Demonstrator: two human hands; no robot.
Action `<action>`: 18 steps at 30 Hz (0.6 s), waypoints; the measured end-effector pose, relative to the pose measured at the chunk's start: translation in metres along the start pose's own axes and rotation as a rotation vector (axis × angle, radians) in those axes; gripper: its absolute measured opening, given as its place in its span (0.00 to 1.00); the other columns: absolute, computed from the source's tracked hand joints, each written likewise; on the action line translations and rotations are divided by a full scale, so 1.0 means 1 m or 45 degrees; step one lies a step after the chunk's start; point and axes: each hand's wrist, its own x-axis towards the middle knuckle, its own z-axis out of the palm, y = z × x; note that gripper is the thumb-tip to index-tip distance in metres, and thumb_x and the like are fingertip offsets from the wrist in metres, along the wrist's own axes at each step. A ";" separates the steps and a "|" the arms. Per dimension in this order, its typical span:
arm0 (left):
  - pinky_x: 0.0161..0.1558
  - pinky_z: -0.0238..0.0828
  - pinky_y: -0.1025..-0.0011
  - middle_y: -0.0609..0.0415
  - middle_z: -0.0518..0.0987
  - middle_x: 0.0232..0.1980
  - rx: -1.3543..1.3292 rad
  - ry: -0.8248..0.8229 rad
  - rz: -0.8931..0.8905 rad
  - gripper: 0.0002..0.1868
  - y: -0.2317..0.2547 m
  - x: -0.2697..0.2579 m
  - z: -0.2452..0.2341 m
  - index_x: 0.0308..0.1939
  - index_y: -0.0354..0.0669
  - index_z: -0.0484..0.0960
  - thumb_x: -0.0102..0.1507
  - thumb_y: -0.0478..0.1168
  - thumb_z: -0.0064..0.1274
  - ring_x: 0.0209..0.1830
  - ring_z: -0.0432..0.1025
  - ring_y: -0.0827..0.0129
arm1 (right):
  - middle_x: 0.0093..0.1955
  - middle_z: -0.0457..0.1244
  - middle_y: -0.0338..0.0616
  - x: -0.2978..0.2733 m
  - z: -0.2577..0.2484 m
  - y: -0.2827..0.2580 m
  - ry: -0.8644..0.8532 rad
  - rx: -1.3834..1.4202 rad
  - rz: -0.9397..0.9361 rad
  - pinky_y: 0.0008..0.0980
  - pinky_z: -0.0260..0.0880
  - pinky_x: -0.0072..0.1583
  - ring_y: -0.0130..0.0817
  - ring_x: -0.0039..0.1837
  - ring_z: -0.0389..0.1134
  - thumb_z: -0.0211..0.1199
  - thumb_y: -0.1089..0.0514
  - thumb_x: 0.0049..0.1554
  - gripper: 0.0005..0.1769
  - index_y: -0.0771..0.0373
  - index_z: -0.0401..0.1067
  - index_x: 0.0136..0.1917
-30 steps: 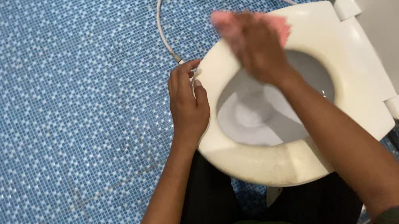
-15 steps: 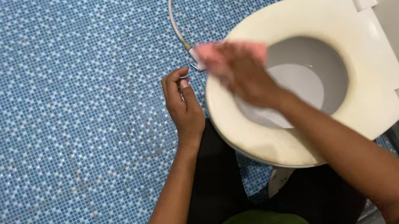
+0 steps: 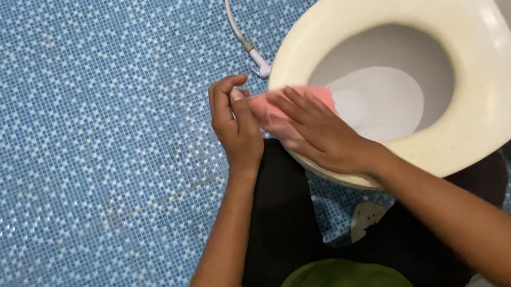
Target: The person wipes the toilet seat and lid with a pink cloth, then lifts the lid and wipes the rim and inner bowl. The person uses a cloth to clean the exterior and interior surfaces of the toilet.
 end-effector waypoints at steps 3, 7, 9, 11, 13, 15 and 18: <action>0.55 0.76 0.70 0.51 0.75 0.53 -0.120 -0.039 0.001 0.12 0.003 -0.004 0.000 0.53 0.36 0.77 0.75 0.34 0.36 0.53 0.73 0.69 | 0.89 0.33 0.47 -0.040 -0.010 0.000 -0.182 0.170 0.030 0.51 0.34 0.81 0.47 0.88 0.27 0.49 0.47 0.66 0.32 0.49 0.51 0.82; 0.56 0.74 0.70 0.51 0.76 0.53 0.007 -0.059 0.078 0.12 0.015 -0.016 0.012 0.52 0.35 0.78 0.76 0.34 0.37 0.53 0.74 0.68 | 0.88 0.30 0.51 -0.027 -0.006 0.012 -0.038 0.194 0.036 0.51 0.36 0.80 0.50 0.87 0.25 0.49 0.48 0.66 0.34 0.52 0.49 0.83; 0.58 0.73 0.69 0.51 0.77 0.52 0.088 -0.045 0.167 0.12 0.021 -0.022 0.019 0.52 0.35 0.78 0.76 0.34 0.38 0.54 0.74 0.68 | 0.88 0.29 0.52 -0.014 0.001 0.015 0.039 0.198 0.046 0.51 0.36 0.79 0.52 0.87 0.24 0.49 0.48 0.65 0.36 0.54 0.48 0.83; 0.53 0.75 0.70 0.51 0.76 0.52 0.065 -0.075 0.130 0.12 0.027 -0.027 0.023 0.52 0.36 0.78 0.75 0.34 0.38 0.51 0.74 0.69 | 0.88 0.30 0.51 -0.013 0.007 0.013 0.044 0.162 0.065 0.52 0.36 0.79 0.53 0.86 0.24 0.51 0.49 0.66 0.36 0.55 0.47 0.83; 0.51 0.76 0.71 0.51 0.77 0.51 0.054 -0.109 0.099 0.11 0.028 -0.032 0.028 0.51 0.37 0.79 0.75 0.34 0.39 0.50 0.75 0.70 | 0.87 0.32 0.53 -0.037 0.007 0.016 -0.073 0.148 0.037 0.52 0.40 0.78 0.53 0.86 0.31 0.50 0.49 0.67 0.37 0.58 0.44 0.84; 0.51 0.76 0.71 0.52 0.80 0.49 0.041 -0.145 0.087 0.11 0.030 -0.036 0.035 0.51 0.38 0.80 0.75 0.35 0.40 0.49 0.76 0.70 | 0.86 0.37 0.54 -0.072 -0.003 0.019 -0.140 0.082 -0.014 0.51 0.45 0.77 0.52 0.84 0.39 0.51 0.48 0.66 0.36 0.58 0.47 0.82; 0.50 0.76 0.71 0.53 0.79 0.48 0.133 -0.255 0.076 0.11 0.035 -0.047 0.044 0.51 0.38 0.80 0.75 0.35 0.40 0.46 0.76 0.70 | 0.83 0.46 0.53 -0.122 -0.027 0.030 -0.153 0.000 -0.047 0.48 0.55 0.75 0.49 0.80 0.51 0.53 0.47 0.64 0.33 0.56 0.54 0.79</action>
